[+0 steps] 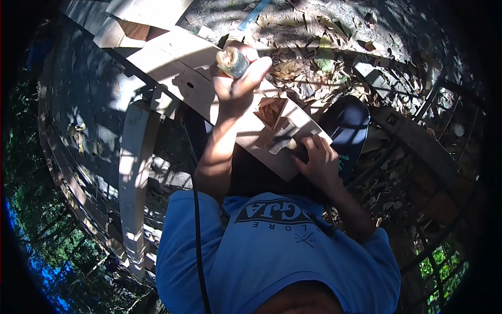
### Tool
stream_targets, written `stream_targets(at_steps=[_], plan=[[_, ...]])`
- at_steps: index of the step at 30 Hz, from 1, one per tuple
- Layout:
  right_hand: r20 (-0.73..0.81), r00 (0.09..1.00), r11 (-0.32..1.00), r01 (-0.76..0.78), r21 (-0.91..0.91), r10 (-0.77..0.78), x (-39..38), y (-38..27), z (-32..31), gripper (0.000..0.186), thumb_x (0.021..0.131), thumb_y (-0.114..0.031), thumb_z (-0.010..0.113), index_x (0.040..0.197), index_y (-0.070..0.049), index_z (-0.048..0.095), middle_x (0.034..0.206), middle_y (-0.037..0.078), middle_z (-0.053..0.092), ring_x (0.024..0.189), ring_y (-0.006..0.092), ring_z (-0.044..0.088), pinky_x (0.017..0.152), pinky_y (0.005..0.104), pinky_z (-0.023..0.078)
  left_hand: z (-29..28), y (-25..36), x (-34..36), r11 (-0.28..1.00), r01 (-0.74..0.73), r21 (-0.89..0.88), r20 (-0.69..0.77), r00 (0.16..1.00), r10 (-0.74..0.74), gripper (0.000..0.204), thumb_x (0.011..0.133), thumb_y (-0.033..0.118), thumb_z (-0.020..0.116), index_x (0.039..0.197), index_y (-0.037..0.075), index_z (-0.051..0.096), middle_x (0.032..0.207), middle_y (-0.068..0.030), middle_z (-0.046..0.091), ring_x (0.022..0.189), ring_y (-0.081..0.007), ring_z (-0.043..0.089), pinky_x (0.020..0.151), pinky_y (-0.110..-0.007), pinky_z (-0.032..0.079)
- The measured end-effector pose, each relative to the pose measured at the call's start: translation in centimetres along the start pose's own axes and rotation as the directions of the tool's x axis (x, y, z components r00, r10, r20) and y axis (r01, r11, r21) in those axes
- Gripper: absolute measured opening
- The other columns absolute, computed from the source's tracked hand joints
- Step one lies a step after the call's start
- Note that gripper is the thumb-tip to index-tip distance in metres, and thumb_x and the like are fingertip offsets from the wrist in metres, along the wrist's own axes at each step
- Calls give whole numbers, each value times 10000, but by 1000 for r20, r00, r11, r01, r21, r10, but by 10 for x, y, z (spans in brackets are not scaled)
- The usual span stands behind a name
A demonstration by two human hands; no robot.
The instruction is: Chisel a groove into a wooden beam using a hammer and chisel.
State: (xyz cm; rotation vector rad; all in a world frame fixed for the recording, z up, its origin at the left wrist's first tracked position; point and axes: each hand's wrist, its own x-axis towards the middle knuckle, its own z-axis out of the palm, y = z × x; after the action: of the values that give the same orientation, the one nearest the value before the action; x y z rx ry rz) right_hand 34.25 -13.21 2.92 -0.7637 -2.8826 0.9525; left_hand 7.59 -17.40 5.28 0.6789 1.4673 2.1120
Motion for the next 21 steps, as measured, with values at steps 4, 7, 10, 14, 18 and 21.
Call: stream_targets(at_steps=[4,7,10,14,18,21], plan=[[36,999,1000,-6,-11,6,1,-1,0,493,703,-320,845,1069,-86,612,971,82,589,933,277,632,743,404,556,23,-13,-31,940,254,227,142,946,-290,294,710,142,837,862,56,601,802,13,610,740,-50,528,658,-247,438],[16,1000,1000,-19,-20,20,1,-3,1,464,684,-271,847,1032,-79,606,982,79,614,931,281,644,751,404,550,26,-29,-15,926,-191,325,192,972,134,296,727,66,826,957,31,643,789,-20,624,713,-98,571,652,-251,469],[23,999,999,-26,-19,26,1,-5,1,473,691,-274,850,1041,-72,606,987,86,616,936,288,642,757,412,549,0,-21,9,972,-194,132,-113,971,209,210,796,-11,784,940,-20,631,769,-33,654,683,-96,622,634,-234,511],[34,999,999,-27,-37,28,2,-7,1,472,700,-286,853,1040,-71,606,983,89,615,931,294,639,765,420,547,-1,-5,-16,993,12,115,28,999,-15,209,838,108,783,847,-27,623,774,-30,657,712,-85,608,631,-233,498],[44,998,998,-39,-58,41,3,-7,2,471,706,-291,852,1041,-69,605,984,93,615,931,295,637,764,424,545,39,-20,-25,918,207,338,173,945,-277,286,730,215,830,857,54,631,725,-9,606,659,-94,536,607,-302,463],[28,999,998,-20,-52,21,2,-7,1,466,712,-290,850,1042,-68,605,990,96,617,935,297,638,764,425,544,36,-13,11,938,-311,154,-178,925,335,169,884,162,761,846,69,626,711,-10,613,561,-71,567,555,-222,484]])
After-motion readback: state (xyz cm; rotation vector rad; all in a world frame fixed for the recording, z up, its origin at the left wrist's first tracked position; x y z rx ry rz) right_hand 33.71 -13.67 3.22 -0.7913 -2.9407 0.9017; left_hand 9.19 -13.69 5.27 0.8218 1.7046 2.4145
